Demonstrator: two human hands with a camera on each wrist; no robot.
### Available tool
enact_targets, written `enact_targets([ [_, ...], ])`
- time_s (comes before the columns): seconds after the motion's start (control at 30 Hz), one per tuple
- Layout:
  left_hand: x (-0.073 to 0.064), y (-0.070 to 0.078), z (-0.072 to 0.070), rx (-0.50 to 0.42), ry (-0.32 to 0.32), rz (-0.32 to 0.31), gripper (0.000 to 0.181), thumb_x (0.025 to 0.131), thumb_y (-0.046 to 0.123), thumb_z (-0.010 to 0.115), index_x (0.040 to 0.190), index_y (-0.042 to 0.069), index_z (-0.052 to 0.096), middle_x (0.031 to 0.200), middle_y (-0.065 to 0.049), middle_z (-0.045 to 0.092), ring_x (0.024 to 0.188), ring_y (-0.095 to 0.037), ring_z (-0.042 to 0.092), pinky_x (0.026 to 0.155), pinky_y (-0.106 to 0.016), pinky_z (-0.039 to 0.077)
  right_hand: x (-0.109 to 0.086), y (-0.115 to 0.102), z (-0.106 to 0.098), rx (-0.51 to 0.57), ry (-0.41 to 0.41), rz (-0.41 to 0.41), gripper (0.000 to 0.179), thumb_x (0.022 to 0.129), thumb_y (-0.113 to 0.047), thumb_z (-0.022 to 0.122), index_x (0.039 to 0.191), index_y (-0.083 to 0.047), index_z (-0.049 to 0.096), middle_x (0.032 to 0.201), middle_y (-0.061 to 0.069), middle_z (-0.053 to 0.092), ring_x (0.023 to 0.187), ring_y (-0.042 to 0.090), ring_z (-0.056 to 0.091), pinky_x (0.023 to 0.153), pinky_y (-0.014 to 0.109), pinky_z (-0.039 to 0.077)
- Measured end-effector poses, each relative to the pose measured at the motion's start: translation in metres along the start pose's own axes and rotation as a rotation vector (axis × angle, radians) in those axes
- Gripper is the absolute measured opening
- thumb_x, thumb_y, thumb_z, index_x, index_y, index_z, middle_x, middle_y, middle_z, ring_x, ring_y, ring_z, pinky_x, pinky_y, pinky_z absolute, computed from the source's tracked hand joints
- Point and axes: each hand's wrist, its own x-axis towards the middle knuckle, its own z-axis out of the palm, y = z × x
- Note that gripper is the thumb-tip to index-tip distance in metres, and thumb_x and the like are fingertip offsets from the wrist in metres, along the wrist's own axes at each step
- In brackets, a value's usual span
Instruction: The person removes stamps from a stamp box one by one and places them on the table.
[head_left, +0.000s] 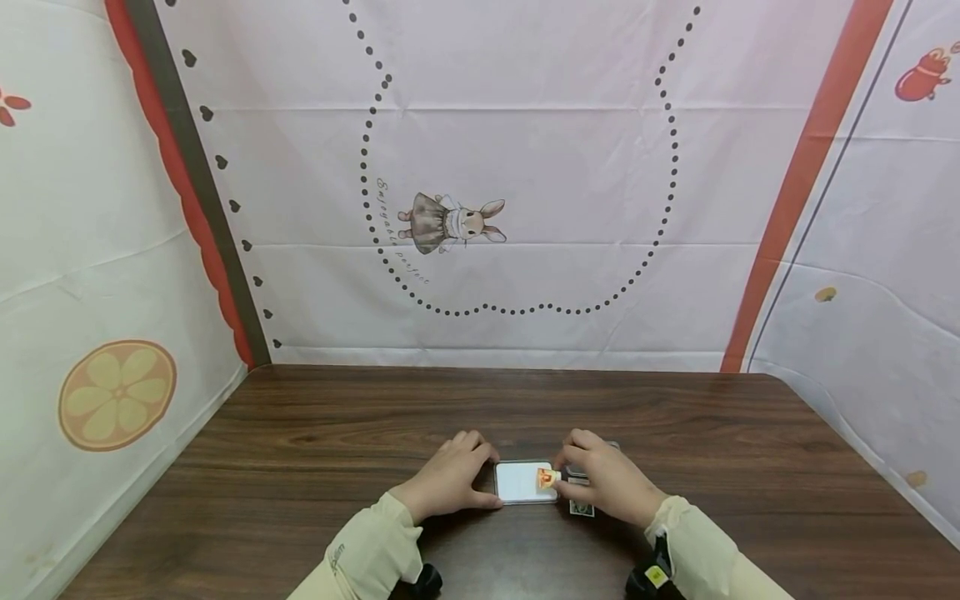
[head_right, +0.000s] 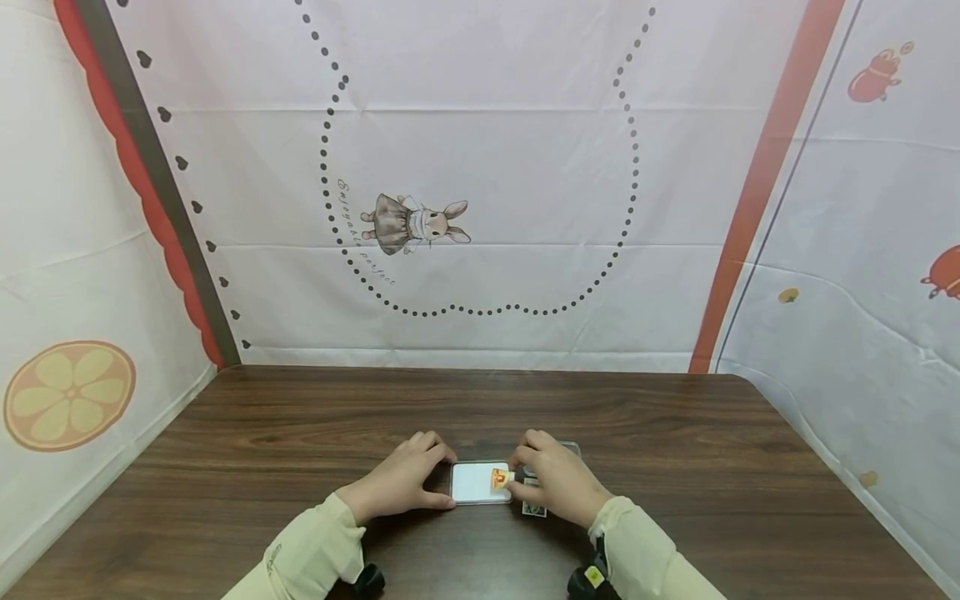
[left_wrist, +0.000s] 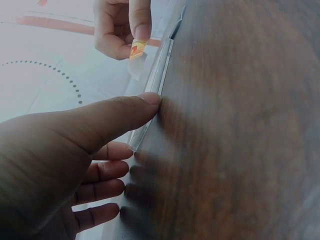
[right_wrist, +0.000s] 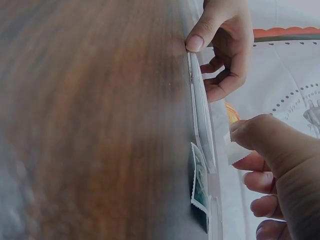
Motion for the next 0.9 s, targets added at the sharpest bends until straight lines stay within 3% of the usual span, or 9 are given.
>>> enact_targets([
  [0.53, 0.0015, -0.0009, 0.0003, 0.001, -0.010, -0.004, 0.052, 0.080, 0.048, 0.074, 0.119, 0.015, 0.061, 0.110, 0.001, 0.053, 0.099, -0.015, 0.047, 0.090, -0.039, 0.041, -0.0030, 0.0036, 0.0006, -0.062, 0.036, -0.012, 0.013, 0.088, -0.034, 0.069, 0.092, -0.022, 0.067, 0.096, -0.009, 0.052, 0.084, 0.004, 0.049, 0.068, 0.025, 0.046],
  [0.9, 0.0018, -0.0011, 0.0010, 0.008, -0.002, -0.004, 0.052, 0.079, 0.048, 0.075, 0.117, 0.015, 0.062, 0.109, 0.001, 0.053, 0.099, -0.015, 0.048, 0.089, -0.038, 0.041, -0.0065, 0.0058, -0.0011, -0.056, 0.050, -0.023, 0.013, 0.087, -0.034, 0.070, 0.091, -0.022, 0.067, 0.093, -0.008, 0.051, 0.076, 0.002, 0.042, 0.064, 0.022, 0.040],
])
